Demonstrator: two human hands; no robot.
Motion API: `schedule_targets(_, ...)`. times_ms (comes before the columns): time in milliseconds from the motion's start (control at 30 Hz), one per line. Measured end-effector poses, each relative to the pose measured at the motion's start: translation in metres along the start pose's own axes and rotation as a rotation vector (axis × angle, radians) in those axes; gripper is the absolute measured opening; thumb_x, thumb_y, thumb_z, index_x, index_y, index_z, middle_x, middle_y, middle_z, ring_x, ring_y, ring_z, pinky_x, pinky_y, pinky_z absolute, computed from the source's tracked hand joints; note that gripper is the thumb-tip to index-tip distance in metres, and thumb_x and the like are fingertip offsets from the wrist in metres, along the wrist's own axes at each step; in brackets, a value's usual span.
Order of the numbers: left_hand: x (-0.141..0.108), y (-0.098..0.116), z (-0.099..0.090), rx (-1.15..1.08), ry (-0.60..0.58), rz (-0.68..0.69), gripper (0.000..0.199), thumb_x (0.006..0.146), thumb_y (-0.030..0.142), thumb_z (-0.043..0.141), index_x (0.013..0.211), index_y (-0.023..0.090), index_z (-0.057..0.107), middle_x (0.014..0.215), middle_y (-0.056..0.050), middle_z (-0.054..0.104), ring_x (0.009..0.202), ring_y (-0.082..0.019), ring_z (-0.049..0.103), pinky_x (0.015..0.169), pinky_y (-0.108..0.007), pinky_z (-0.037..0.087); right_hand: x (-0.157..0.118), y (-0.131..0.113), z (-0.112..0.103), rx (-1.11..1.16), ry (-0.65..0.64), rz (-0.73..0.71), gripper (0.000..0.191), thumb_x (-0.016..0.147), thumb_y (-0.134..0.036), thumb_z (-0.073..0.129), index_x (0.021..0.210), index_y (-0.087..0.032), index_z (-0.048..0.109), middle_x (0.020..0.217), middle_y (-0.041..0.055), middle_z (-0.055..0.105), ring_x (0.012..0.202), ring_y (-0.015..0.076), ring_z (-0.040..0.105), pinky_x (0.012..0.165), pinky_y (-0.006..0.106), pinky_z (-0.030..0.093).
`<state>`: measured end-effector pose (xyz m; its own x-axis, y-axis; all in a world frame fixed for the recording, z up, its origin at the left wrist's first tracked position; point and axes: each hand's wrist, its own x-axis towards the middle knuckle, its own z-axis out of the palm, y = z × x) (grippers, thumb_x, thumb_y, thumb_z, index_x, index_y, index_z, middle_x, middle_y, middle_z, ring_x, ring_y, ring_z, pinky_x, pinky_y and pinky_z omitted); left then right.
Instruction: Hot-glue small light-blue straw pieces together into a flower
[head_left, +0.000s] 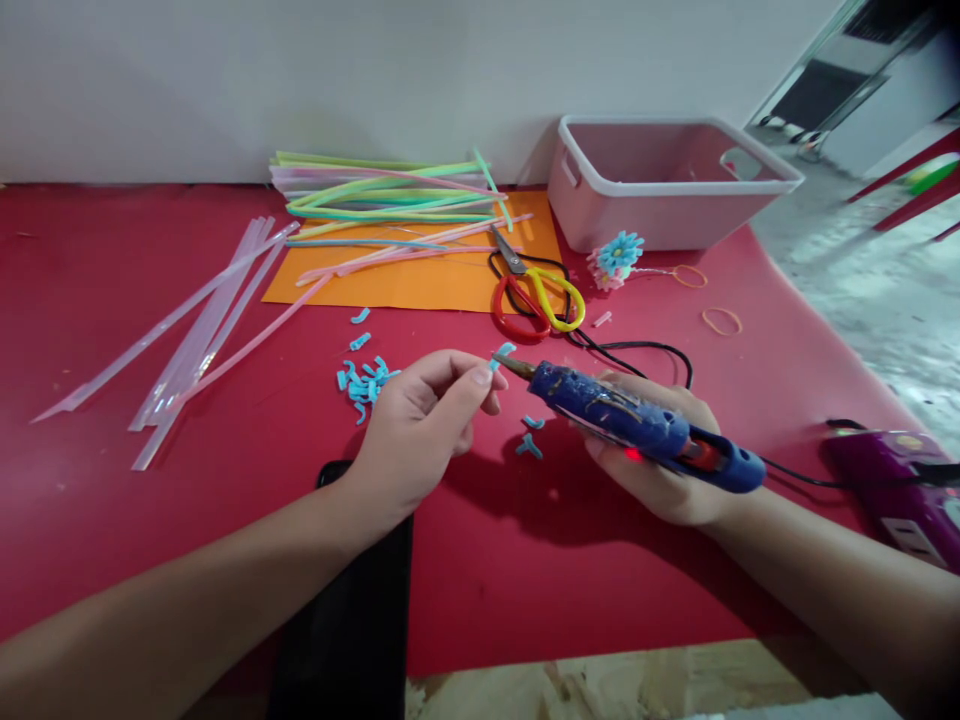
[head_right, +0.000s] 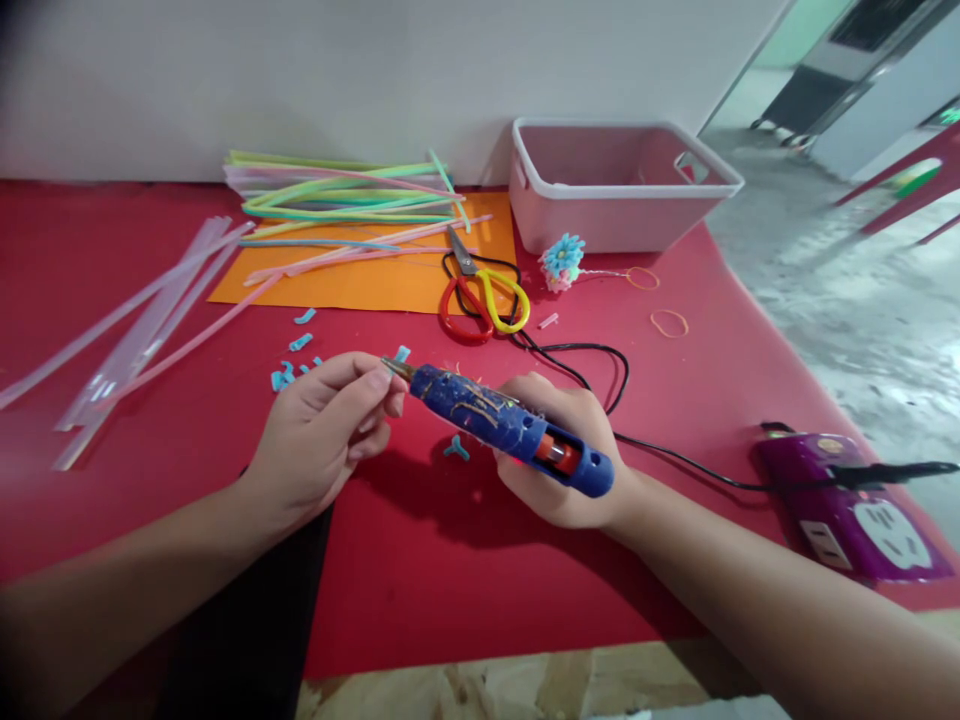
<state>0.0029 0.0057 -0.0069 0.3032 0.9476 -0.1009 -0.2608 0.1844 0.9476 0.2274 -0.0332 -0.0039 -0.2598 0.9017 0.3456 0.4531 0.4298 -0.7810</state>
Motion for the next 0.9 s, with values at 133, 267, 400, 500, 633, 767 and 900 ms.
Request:
schedule_targets(133, -0.0002, 0.0012, 0.001, -0.031, -0.032, 0.001, 0.013, 0.09, 0.026, 0.066, 0.082, 0.018, 0.071, 0.068, 0.003, 0.065, 0.044, -0.002, 0.041, 0.039, -0.013, 0.031, 0.0044, -0.0047, -0.0016, -0.004, -0.033, -0.029, 0.017, 0.072, -0.007, 0.061, 0.079, -0.022, 0.058, 0.064, -0.0038, 0.06, 0.049, 0.0099, 0.052, 0.046, 0.023, 0.041)
schedule_targets(267, 0.0002, 0.001, 0.002, -0.056, -0.045, 0.009, 0.013, 0.091, 0.025, 0.066, 0.082, 0.018, 0.071, 0.069, 0.003, 0.064, 0.044, -0.002, 0.04, 0.039, -0.012, 0.031, 0.0038, -0.0036, -0.0025, -0.004, -0.036, -0.031, 0.017, 0.073, -0.007, 0.061, 0.076, -0.022, 0.055, 0.062, -0.0044, 0.057, 0.048, 0.0097, 0.049, 0.045, 0.023, 0.038)
schedule_targets(400, 0.0, -0.0016, -0.0001, -0.073, -0.07, 0.045, 0.012, 0.093, 0.025, 0.066, 0.084, 0.019, 0.072, 0.071, 0.004, 0.064, 0.045, -0.001, 0.043, 0.04, -0.011, 0.032, 0.0023, -0.0009, -0.0033, -0.024, -0.029, -0.008, 0.015, 0.075, -0.009, 0.062, 0.077, -0.022, 0.055, 0.062, -0.0033, 0.058, 0.049, 0.0107, 0.05, 0.046, 0.024, 0.04)
schedule_targets(500, -0.0001, -0.004, -0.0024, -0.071, -0.089, 0.068, 0.013, 0.094, 0.027, 0.066, 0.085, 0.021, 0.072, 0.073, 0.004, 0.065, 0.046, -0.001, 0.045, 0.041, -0.01, 0.034, 0.0014, 0.0007, -0.004, -0.043, -0.038, -0.007, 0.014, 0.077, -0.01, 0.062, 0.079, -0.022, 0.056, 0.063, -0.0029, 0.059, 0.049, 0.011, 0.051, 0.046, 0.024, 0.041)
schedule_targets(633, -0.0001, -0.0048, -0.0028, -0.068, -0.089, 0.063, 0.012, 0.095, 0.028, 0.066, 0.087, 0.021, 0.072, 0.075, 0.004, 0.065, 0.046, -0.001, 0.045, 0.041, -0.011, 0.035, 0.0002, 0.0008, -0.004, -0.044, -0.03, 0.0, 0.015, 0.078, -0.009, 0.062, 0.083, -0.023, 0.058, 0.065, -0.0024, 0.062, 0.05, 0.0116, 0.054, 0.047, 0.024, 0.043)
schedule_targets(767, -0.0005, -0.0026, -0.0006, -0.06, -0.072, 0.048, 0.013, 0.093, 0.028, 0.067, 0.085, 0.019, 0.071, 0.074, 0.003, 0.066, 0.047, -0.002, 0.045, 0.042, -0.011, 0.036, 0.0, -0.0003, -0.0041, -0.045, -0.02, -0.023, 0.016, 0.078, -0.009, 0.062, 0.083, -0.023, 0.057, 0.064, -0.0033, 0.062, 0.049, 0.011, 0.054, 0.047, 0.024, 0.044)
schedule_targets(900, -0.0006, -0.002, -0.0004, -0.09, -0.077, 0.039, 0.013, 0.092, 0.028, 0.069, 0.084, 0.02, 0.071, 0.074, 0.002, 0.067, 0.05, -0.002, 0.044, 0.043, -0.01, 0.036, 0.0008, -0.0004, -0.0041, -0.065, -0.01, -0.044, 0.016, 0.078, -0.009, 0.061, 0.084, -0.023, 0.058, 0.065, -0.0026, 0.064, 0.05, 0.0121, 0.057, 0.047, 0.024, 0.046)
